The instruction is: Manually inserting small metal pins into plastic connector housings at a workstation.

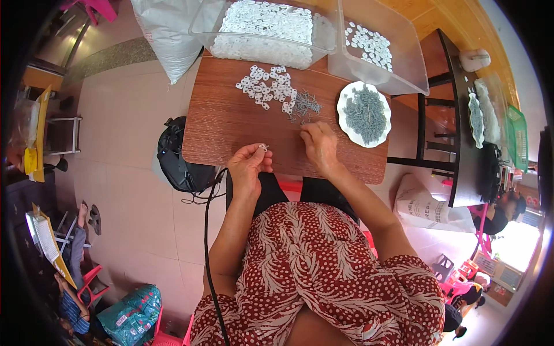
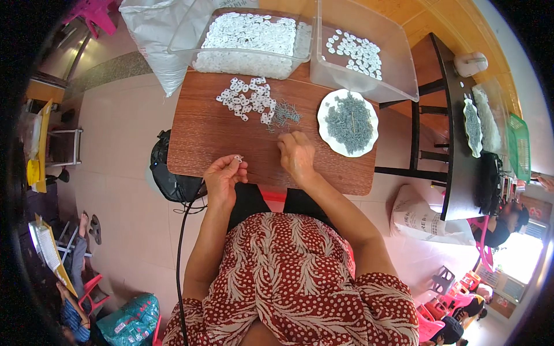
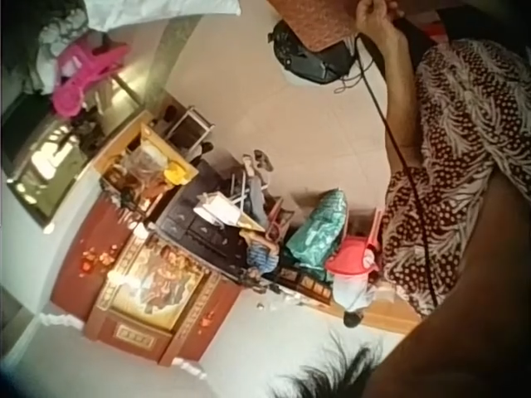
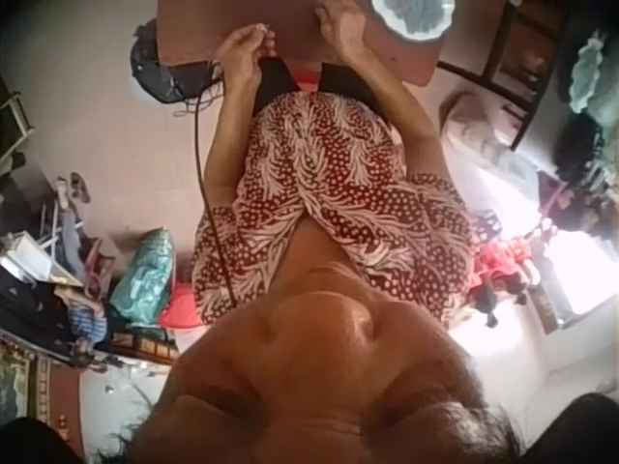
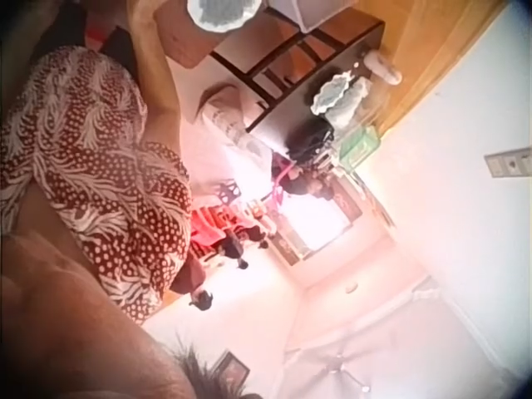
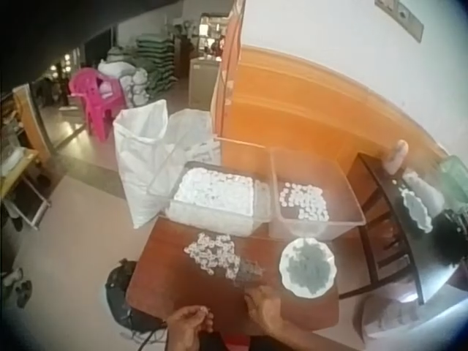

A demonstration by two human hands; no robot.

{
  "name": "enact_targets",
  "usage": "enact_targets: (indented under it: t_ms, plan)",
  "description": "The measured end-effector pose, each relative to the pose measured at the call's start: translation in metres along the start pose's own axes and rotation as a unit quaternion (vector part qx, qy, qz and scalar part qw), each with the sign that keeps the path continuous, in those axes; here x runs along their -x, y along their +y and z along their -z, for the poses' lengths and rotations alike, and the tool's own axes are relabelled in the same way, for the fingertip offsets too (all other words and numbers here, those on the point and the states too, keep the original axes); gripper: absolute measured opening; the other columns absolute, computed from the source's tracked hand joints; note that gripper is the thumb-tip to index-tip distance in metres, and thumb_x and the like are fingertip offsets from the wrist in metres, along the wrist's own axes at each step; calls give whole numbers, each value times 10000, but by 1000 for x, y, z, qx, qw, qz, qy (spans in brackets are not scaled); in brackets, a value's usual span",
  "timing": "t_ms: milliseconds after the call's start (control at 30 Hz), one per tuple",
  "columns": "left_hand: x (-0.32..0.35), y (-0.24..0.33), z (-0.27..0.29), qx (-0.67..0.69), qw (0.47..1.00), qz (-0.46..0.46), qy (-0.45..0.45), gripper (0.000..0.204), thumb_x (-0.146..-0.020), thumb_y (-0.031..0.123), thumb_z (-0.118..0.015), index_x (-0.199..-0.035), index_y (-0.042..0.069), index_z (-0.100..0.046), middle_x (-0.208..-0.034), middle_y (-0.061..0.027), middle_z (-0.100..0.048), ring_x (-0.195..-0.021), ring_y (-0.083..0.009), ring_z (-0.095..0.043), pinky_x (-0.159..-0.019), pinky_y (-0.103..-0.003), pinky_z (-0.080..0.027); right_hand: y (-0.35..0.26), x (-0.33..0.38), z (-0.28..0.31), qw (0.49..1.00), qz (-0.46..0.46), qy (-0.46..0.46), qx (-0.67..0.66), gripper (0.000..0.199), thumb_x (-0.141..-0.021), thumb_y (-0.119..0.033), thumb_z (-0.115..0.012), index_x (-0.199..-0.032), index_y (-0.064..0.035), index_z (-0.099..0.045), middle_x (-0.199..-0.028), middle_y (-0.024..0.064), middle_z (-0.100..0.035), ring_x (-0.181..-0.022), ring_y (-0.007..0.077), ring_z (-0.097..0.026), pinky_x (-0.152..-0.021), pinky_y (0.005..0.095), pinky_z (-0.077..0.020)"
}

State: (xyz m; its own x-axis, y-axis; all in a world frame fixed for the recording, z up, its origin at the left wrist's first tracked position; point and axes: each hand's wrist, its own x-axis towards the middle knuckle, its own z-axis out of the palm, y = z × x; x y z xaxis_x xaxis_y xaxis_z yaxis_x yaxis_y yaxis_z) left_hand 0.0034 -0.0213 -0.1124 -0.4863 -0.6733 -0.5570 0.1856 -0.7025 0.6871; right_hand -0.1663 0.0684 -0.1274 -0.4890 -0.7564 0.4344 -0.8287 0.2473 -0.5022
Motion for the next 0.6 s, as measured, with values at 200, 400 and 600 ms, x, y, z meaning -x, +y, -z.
enact_targets:
  t_ms: [200,400,600]
  plan:
    - [-3,0,4,16,1000,16,8,102,-841,40,-589,-908,-36,-588,-774,-134,-628,-573,-164,-571,-508,-269,-473,0,-39,-30,998,30,-6,59,116,-712,-101,-658,-815,-66,-619,-761,116,-558,-723,304,-553,-605,398,-453]
    - [-5,0,9,30,999,17,13,98,-841,40,-589,-906,-33,-590,-766,-130,-630,-567,-164,-573,-507,-270,-474,4,-56,-46,988,15,-43,147,150,-689,-145,-673,-784,-60,-594,-782,127,-557,-764,320,-544,-621,426,-455]
    - [-8,2,11,35,999,12,16,96,-840,42,-592,-904,-30,-591,-765,-133,-634,-550,-160,-572,-499,-271,-474,2,-62,-57,989,15,-69,130,127,-674,-74,-657,-750,-55,-557,-776,131,-572,-755,323,-545,-691,428,-451]
